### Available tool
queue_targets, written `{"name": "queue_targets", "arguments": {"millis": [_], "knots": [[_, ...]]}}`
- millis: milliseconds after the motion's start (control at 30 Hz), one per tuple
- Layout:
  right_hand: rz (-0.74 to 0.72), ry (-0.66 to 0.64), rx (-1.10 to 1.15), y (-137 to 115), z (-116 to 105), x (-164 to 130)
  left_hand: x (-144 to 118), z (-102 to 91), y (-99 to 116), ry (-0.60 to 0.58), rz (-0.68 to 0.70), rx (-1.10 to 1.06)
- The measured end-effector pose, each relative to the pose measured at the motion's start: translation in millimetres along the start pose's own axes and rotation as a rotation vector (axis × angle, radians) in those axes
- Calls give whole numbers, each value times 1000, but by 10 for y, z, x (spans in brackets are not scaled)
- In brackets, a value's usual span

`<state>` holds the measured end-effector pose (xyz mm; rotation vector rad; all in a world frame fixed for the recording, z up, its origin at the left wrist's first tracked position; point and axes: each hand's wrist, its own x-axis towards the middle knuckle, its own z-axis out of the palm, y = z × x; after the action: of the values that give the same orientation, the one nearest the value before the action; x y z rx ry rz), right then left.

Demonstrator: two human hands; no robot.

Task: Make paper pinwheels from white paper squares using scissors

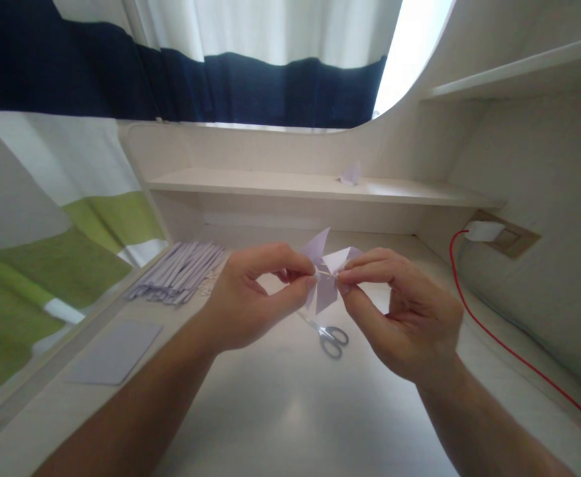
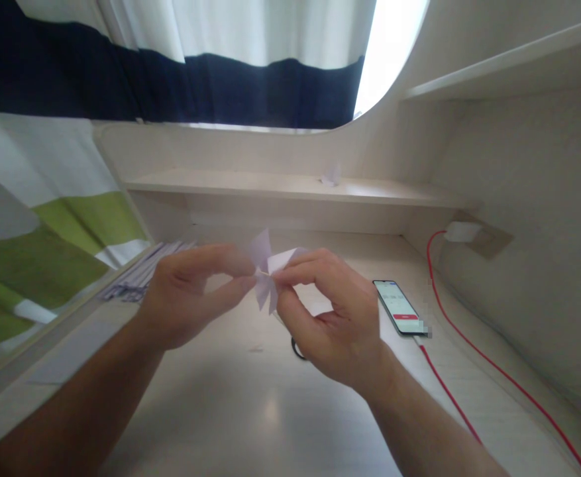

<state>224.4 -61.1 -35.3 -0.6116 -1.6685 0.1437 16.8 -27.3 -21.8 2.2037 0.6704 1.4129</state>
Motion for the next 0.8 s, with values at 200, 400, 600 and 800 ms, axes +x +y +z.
{"name": "queue_targets", "arguments": {"millis": [200,400,600,800], "knots": [[-16,0,15,0,-12,1,-6,1,-17,-9,17,0],[-28,-20,19,-3,0,2,-14,8,-39,-1,32,29],[-37,-40,28,-11,-8,14,2,8,-42,3,78,46],[-32,-30,32,-7,-14,14,1,11,-36,-2,99,51]]}}
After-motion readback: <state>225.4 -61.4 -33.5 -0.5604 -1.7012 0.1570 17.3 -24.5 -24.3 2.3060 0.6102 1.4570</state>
